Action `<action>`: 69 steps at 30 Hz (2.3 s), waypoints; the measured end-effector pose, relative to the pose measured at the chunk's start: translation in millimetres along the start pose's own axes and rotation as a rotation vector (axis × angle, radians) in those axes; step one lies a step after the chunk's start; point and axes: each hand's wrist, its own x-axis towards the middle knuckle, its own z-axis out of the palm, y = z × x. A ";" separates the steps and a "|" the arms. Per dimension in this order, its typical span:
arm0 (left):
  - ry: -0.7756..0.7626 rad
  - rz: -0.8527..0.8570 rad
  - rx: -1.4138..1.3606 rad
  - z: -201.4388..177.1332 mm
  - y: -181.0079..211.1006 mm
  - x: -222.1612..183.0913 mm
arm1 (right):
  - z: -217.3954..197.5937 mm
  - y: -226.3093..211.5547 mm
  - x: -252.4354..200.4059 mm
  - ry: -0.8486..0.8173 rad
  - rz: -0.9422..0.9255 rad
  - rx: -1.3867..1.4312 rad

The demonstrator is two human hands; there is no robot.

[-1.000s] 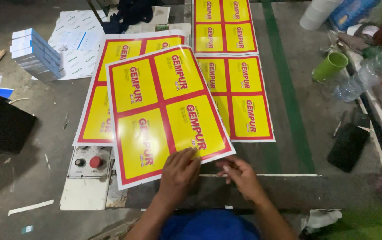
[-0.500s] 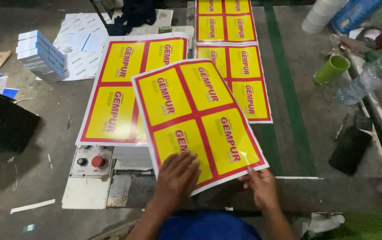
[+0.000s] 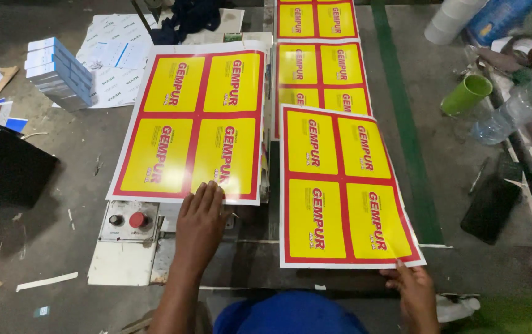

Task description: Inspecting and sorting printed label sheets from a printing machine onto a stack.

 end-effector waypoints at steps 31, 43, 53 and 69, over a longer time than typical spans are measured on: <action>0.362 -0.122 -0.206 -42.3 12.3 8.8 | 48.0 -9.0 70.8 -0.247 -0.098 0.041; 0.280 0.195 -0.437 -8.7 81.0 -1.1 | 109.8 -0.2 15.6 -0.567 -0.218 -0.042; 0.046 0.236 -0.338 -5.4 115.4 -7.5 | 151.3 -27.3 -32.3 -0.799 -0.320 0.177; 0.031 -0.024 0.028 -10.7 -4.1 -1.4 | 13.5 38.1 41.4 -0.226 -0.121 0.202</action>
